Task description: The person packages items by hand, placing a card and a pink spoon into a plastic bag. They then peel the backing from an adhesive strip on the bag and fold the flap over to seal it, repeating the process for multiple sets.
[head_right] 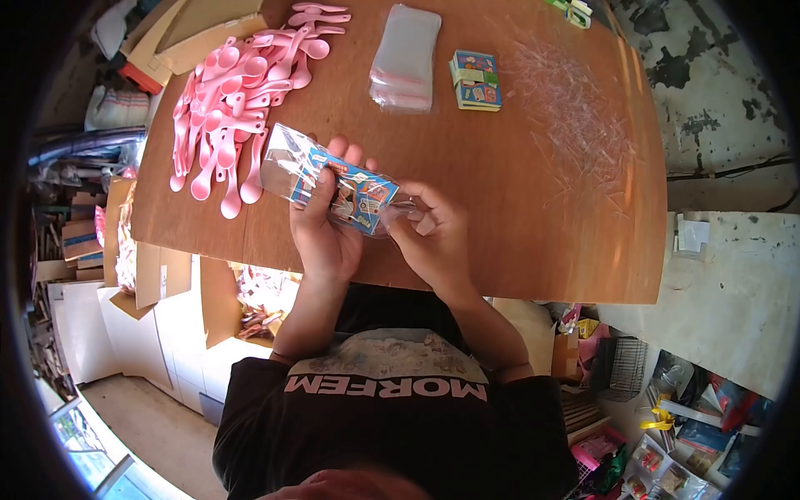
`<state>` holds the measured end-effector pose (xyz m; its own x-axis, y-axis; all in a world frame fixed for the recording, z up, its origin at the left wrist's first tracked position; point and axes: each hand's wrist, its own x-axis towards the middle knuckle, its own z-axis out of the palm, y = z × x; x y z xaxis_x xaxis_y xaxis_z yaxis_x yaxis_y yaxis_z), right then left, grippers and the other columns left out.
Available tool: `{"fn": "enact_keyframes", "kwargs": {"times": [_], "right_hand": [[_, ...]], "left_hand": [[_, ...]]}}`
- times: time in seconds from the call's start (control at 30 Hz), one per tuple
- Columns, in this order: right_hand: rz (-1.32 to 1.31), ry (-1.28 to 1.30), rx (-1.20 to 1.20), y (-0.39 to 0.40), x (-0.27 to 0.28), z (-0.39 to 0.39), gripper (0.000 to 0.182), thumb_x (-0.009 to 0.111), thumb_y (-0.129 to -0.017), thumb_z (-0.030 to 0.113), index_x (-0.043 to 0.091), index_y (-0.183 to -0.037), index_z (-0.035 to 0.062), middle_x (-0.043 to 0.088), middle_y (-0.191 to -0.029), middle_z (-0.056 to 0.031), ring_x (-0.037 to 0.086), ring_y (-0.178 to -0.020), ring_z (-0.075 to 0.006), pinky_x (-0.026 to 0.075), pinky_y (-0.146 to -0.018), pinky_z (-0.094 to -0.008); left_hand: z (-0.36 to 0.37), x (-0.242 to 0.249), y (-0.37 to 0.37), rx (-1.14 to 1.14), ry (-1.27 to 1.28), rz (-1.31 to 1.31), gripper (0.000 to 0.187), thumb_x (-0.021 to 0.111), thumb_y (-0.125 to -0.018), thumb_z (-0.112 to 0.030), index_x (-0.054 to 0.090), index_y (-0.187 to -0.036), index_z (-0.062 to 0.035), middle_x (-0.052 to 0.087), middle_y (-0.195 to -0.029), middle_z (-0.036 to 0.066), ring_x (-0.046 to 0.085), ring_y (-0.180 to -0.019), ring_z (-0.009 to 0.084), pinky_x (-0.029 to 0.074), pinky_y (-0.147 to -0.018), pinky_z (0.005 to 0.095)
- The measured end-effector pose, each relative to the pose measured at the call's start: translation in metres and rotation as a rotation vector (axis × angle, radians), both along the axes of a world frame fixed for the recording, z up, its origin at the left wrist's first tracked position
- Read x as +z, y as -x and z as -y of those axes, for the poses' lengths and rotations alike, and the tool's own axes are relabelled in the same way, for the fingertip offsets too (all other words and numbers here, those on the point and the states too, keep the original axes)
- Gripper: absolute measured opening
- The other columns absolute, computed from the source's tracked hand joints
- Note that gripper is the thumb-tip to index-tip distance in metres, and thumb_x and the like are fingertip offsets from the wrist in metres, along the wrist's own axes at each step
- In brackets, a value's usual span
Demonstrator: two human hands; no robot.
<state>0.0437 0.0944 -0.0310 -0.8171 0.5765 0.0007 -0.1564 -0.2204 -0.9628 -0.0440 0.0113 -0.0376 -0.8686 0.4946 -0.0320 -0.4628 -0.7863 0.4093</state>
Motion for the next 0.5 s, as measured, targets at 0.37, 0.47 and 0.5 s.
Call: {"fn": "enact_keyframes", "kwargs": {"times": [0.37,0.47,0.5], "right_hand": [[0.028,0.117,-0.037,0.003,-0.010,0.005,0.014,0.064,-0.082,-0.006,0.055,-0.092,-0.0029,0.064,-0.089,-0.0113,0.063,-0.069,-0.0103,0.052,-0.055,-0.0222],[0.078,0.080,-0.078,0.008,-0.007,0.008,0.015,0.064,-0.081,-0.006,0.055,-0.093,-0.0021,0.064,-0.089,-0.0115,0.062,-0.069,-0.0092,0.050,-0.053,-0.0203],[0.077,0.078,-0.072,0.009,-0.006,0.007,0.015,0.064,-0.081,-0.006,0.055,-0.093,-0.0021,0.064,-0.089,-0.0115,0.062,-0.069,-0.0092,0.050,-0.053,-0.0203]], "left_hand": [[-0.001,-0.007,-0.012,-0.150,0.105,-0.095,0.033,0.051,-0.095,-0.014,0.048,-0.125,-0.0019,0.062,-0.115,0.017,0.064,-0.098,0.0202,0.052,-0.059,0.0238],[0.003,-0.011,-0.018,-0.197,0.121,-0.081,0.034,0.051,-0.095,-0.014,0.045,-0.127,-0.0033,0.062,-0.115,0.014,0.062,-0.101,0.0199,0.048,-0.058,0.0229],[0.005,-0.013,-0.019,-0.225,0.134,-0.068,0.041,0.050,-0.094,-0.012,0.038,-0.132,-0.0047,0.059,-0.117,0.013,0.059,-0.110,0.0242,0.054,-0.068,0.0283]]}}
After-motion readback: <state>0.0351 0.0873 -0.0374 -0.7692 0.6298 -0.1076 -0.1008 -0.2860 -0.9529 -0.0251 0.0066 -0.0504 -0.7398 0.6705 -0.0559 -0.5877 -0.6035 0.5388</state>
